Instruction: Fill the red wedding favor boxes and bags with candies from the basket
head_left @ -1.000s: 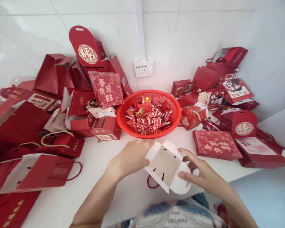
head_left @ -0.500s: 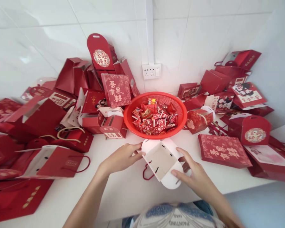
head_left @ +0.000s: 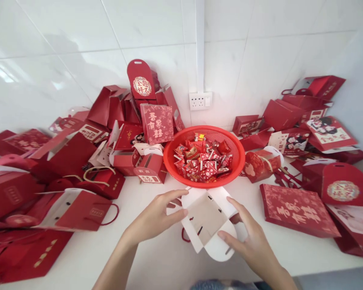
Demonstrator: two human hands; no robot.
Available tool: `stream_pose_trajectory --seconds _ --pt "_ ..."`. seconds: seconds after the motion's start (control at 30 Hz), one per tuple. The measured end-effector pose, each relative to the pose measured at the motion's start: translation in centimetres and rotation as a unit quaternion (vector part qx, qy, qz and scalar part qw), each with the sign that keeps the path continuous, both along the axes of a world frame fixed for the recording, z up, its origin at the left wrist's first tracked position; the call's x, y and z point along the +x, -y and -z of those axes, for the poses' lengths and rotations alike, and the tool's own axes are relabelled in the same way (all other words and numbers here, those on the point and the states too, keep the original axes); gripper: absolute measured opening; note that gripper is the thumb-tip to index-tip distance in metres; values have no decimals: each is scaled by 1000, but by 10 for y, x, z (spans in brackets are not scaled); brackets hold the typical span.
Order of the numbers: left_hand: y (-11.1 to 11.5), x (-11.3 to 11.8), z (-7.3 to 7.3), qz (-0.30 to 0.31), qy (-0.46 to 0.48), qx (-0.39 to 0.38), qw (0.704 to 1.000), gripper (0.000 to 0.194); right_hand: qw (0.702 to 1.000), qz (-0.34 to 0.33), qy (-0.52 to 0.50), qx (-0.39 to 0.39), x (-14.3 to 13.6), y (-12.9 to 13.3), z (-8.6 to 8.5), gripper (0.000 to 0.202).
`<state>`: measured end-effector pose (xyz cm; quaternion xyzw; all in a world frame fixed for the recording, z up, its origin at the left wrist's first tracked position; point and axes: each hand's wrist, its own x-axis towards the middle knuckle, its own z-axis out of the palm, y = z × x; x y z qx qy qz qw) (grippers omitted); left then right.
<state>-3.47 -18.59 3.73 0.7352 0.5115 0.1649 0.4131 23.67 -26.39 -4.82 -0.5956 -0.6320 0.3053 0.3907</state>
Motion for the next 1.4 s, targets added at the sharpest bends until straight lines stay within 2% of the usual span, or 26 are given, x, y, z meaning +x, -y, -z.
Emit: stream_pose_trajectory --seconds 0.13,0.2,0.3,0.37,0.43,0.47,0.53,0.6,0.7,0.77,0.83,0.9,1.0,1.07,1.13,1.27,1.4 --pt "-12 -17 17 50 41 -78 995 71 1000 8 -21 -5 -3 -2 2 71" --pt "-18 -20 27 64 53 -95 992 73 999 12 -34 -5 -4 -3 3 71" --pt "-23 -16 38 71 82 -76 991 67 999 -6 -28 15 1 -8 1 69" --pt "-24 -14 39 73 81 -50 993 67 998 -18 -6 52 11 -16 -5 63" --pt "-26 -16 32 82 52 -26 995 68 993 -5 14 115 23 -28 -18 51" --pt "-28 -18 26 91 32 -16 995 67 987 24 17 155 29 -35 -27 44" --pt "-33 -24 8 107 -6 8 994 60 979 36 17 200 37 -55 -49 30" --pt "-44 -25 -12 97 -30 53 993 48 970 62 -1 235 40 -80 -71 10" --pt "-73 -12 -36 72 -47 121 989 42 961 74 -34 265 30 -129 -95 28" --pt "-103 6 -42 104 -57 161 980 40 968 73 -73 231 17 -165 -100 24" --pt "-138 26 -40 132 -96 182 970 38 976 72 -108 176 4 -197 -98 21" --pt "-175 45 -33 136 -185 203 952 36 977 71 -126 157 -5 -222 -92 21" --pt "-221 66 -18 98 -228 216 944 41 980 44 -154 122 -6 -244 -81 20" --pt "-239 73 -9 83 -249 216 941 34 980 29 -170 98 2 -251 -76 17" --pt "-248 76 -2 71 -267 210 938 33 979 31 -184 76 12 -255 -71 16" --pt "-250 75 5 76 -304 178 933 51 976 49 -207 38 26 -257 -62 15" --pt "-248 73 3 115 -322 132 930 46 974 45 -220 22 27 -256 -57 12"
